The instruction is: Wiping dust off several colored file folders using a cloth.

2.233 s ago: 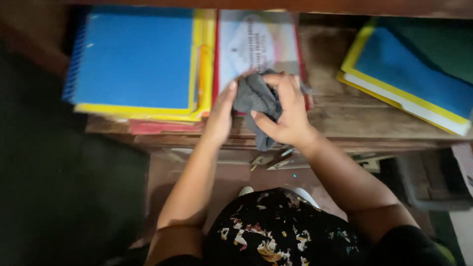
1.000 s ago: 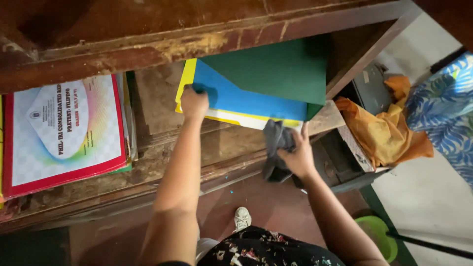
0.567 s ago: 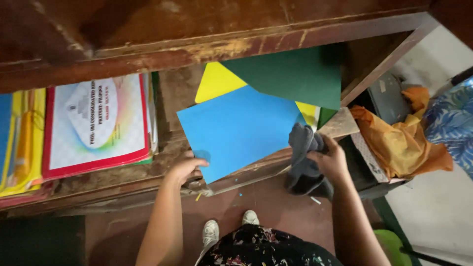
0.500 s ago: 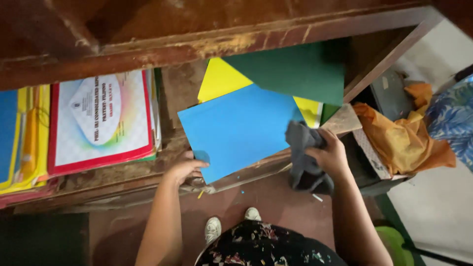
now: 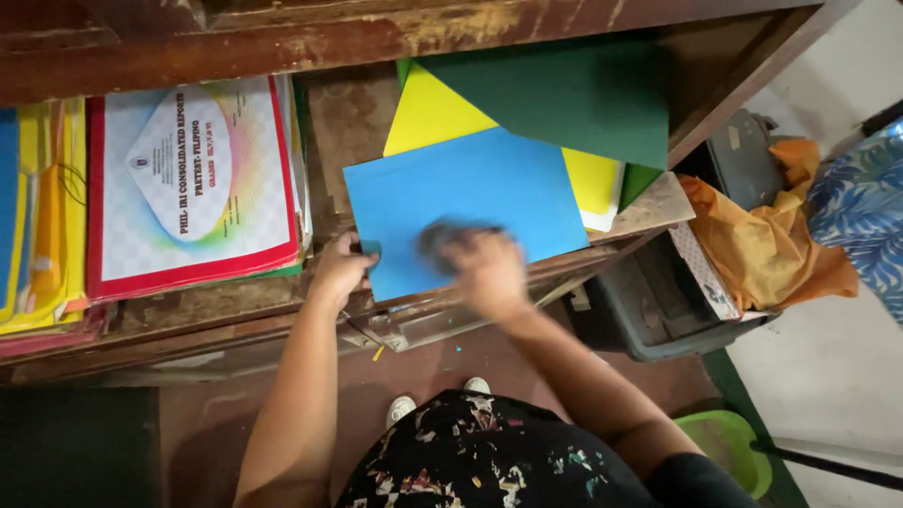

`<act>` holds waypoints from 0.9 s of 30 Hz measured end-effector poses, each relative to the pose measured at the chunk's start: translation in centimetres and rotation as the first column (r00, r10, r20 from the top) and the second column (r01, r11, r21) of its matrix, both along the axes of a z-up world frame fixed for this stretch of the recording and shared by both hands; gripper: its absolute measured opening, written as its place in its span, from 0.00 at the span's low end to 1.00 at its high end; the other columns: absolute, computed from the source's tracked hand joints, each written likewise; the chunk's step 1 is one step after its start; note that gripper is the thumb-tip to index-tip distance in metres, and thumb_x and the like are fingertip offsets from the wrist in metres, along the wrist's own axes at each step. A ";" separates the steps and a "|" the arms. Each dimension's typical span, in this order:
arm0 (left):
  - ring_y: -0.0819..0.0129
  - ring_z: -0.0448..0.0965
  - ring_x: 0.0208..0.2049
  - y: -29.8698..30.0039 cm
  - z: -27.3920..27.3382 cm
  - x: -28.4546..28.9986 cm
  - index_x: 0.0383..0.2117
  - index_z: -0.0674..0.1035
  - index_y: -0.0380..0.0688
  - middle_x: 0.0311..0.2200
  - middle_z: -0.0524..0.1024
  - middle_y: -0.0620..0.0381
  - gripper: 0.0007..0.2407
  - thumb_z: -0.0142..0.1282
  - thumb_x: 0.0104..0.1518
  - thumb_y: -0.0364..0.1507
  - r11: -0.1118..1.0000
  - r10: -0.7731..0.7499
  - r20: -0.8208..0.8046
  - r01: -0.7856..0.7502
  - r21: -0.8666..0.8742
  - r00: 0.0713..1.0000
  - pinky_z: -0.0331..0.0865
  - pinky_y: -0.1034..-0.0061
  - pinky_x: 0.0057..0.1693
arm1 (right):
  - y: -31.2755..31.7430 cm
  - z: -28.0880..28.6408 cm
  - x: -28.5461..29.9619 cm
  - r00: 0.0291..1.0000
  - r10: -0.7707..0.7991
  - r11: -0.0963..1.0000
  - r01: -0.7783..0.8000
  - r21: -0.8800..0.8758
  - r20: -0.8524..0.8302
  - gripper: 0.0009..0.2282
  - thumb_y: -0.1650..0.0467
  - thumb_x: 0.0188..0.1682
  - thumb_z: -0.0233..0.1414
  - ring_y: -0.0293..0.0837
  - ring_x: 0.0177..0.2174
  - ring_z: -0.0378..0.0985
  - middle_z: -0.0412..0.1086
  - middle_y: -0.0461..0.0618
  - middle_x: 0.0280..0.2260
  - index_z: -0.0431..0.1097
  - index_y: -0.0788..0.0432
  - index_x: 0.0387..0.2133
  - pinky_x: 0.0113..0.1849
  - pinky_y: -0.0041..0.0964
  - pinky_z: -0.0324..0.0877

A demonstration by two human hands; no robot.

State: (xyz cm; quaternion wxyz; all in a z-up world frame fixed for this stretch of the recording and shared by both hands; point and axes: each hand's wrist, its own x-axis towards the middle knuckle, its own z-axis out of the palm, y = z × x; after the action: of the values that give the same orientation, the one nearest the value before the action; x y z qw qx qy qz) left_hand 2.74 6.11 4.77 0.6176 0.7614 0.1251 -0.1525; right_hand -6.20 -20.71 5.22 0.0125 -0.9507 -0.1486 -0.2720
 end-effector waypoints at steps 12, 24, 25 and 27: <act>0.48 0.82 0.39 -1.4 2.0 -0.8 0.53 0.75 0.38 0.38 0.76 0.38 0.20 0.65 0.53 0.24 0.996 0.001 -0.026 0.001 0.086 1.000 0.83 0.54 0.37 | -0.7 -3.8 8.8 0.788 -0.567 0.807 0.589 0.029 -0.239 0.11 0.73 0.42 0.53 0.47 0.38 0.82 0.75 0.47 0.33 0.80 0.44 0.33 0.36 0.48 0.77; 0.41 0.82 0.40 -1.1 0.7 -0.6 0.53 0.76 0.37 0.38 0.78 0.34 0.19 0.63 0.53 0.22 0.998 0.003 -0.011 -0.003 0.065 1.000 0.82 0.51 0.37 | -7.5 4.3 10.1 0.776 -0.623 0.782 0.622 0.046 0.093 0.12 0.58 0.54 0.53 0.53 0.32 0.79 0.75 0.52 0.33 0.74 0.52 0.39 0.31 0.51 0.72; 0.41 0.82 0.40 -1.1 -1.0 0.3 0.53 0.76 0.37 0.38 0.78 0.34 0.19 0.63 0.53 0.22 0.998 0.017 -0.005 -0.017 0.064 1.000 0.82 0.51 0.37 | -10.1 2.6 12.1 0.784 -0.613 0.790 0.611 0.049 0.098 0.12 0.58 0.54 0.53 0.53 0.32 0.79 0.75 0.52 0.33 0.74 0.52 0.39 0.31 0.51 0.72; 0.52 0.83 0.45 -0.9 -4.7 1.5 0.49 0.81 0.47 0.42 0.80 0.47 0.19 0.70 0.48 0.28 0.961 -0.058 0.115 0.024 0.276 0.992 0.79 0.55 0.49 | -15.0 -1.3 16.0 0.700 -0.710 0.698 0.714 0.057 -0.077 0.12 0.58 0.45 0.57 0.59 0.42 0.73 0.76 0.52 0.34 0.78 0.51 0.34 0.37 0.57 0.68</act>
State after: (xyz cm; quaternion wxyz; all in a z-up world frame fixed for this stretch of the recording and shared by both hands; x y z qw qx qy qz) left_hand 4.20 5.21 0.10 0.5094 0.8499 0.0910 -0.0997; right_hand 9.78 -35.68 3.90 -0.0509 -0.9392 0.2421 -0.2381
